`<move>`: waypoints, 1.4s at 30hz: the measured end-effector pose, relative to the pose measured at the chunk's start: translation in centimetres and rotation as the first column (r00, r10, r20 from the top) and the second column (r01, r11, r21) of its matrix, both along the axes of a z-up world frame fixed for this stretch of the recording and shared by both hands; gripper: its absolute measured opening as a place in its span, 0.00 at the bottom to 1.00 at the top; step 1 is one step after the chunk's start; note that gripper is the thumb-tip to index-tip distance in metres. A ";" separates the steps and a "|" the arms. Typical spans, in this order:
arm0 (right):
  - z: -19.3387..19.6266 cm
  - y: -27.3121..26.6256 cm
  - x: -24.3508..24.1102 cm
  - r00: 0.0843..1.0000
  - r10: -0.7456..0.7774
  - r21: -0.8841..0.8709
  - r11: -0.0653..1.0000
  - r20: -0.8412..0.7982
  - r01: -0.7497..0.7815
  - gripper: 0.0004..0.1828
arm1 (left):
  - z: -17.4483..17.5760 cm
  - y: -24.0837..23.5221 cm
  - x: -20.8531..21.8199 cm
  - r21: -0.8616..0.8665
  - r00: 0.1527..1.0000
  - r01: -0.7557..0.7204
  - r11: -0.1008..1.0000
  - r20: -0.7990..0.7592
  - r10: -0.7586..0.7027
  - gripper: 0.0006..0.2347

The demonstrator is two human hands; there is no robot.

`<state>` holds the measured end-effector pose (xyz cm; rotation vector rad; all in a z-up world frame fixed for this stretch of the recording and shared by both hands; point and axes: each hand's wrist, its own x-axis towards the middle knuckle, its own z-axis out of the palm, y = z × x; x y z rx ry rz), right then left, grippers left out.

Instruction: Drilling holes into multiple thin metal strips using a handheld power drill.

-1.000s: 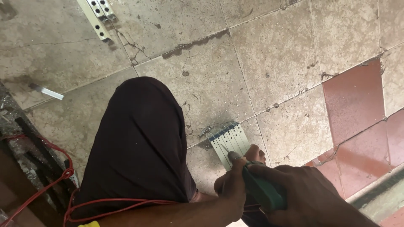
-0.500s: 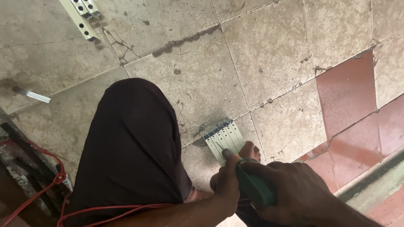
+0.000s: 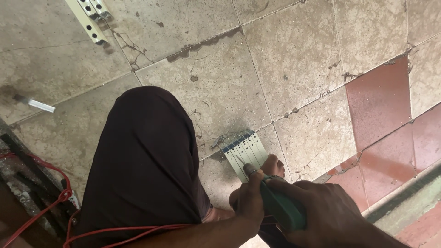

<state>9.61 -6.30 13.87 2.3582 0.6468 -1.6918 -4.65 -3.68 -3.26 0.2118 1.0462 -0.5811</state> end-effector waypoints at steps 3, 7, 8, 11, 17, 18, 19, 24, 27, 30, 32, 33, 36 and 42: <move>-0.1 -0.3 -0.1 1.000 0.001 -0.014 1.000 0.008 -0.001 0.53 | 0.1 -0.3 -0.3 0.030 0.998 -0.054 0.998 0.029 0.053 0.30; -0.1 -0.5 -0.1 1.000 0.022 0.014 1.000 0.017 -0.022 0.52 | 0.1 -0.1 -0.3 -0.012 0.998 -0.064 0.998 0.006 0.064 0.28; -0.2 -0.6 -0.1 1.000 0.023 0.024 0.999 0.017 -0.024 0.53 | 0.1 -0.1 -0.3 -0.014 0.997 -0.070 0.997 0.017 0.071 0.28; 0.0 -0.2 -0.1 1.000 0.015 0.002 1.000 0.001 -0.015 0.53 | -0.9 -0.9 -0.8 0.010 0.994 -0.101 0.995 0.033 0.101 0.27; 0.2 0.2 0.0 1.000 0.017 -0.016 1.000 -0.020 -0.017 0.54 | 0.8 0.6 0.0 -0.011 0.997 -0.079 0.997 0.010 0.079 0.25; 0.1 0.1 0.0 1.000 0.017 -0.015 1.000 -0.019 -0.017 0.54 | 0.5 0.4 -0.1 -0.010 0.997 -0.079 0.997 0.010 0.079 0.25; 0.1 0.0 -0.1 1.000 0.022 -0.011 1.000 -0.016 -0.023 0.54 | 0.3 0.3 -0.2 0.024 0.998 -0.046 0.999 0.037 0.045 0.27; 0.0 -0.2 -0.2 1.000 0.024 0.020 1.000 -0.007 -0.024 0.54 | -0.1 0.2 0.0 0.109 0.995 0.072 0.991 0.063 -0.079 0.29; -0.2 0.1 -0.5 0.999 0.039 -0.047 0.998 -0.013 -0.040 0.51 | 0.0 0.6 0.1 0.125 0.994 -0.006 0.992 0.111 -0.008 0.30; -1.1 -1.1 -0.9 0.998 -0.018 0.084 0.996 0.062 0.013 0.47 | 1.3 2.0 1.4 0.059 0.986 0.126 0.990 -0.121 -0.118 0.30; -1.1 -1.2 -0.7 0.999 -0.047 0.105 0.993 0.003 0.046 0.49 | -0.3 0.6 0.2 0.235 0.975 0.220 0.947 -0.040 -0.217 0.31; -0.9 -0.6 -0.6 0.999 -0.049 0.101 0.994 -0.003 0.049 0.49 | -0.1 0.8 0.1 0.230 0.975 0.223 0.947 -0.046 -0.219 0.31; -0.5 -0.1 0.0 1.000 0.008 0.022 1.000 0.001 -0.008 0.51 | 0.3 0.6 0.4 0.158 0.981 0.160 0.974 -0.137 -0.139 0.30; 0.8 1.4 0.2 1.000 -0.027 0.009 1.000 0.003 0.027 0.47 | 0.9 0.5 0.3 0.030 0.990 -0.004 1.000 -0.144 0.008 0.28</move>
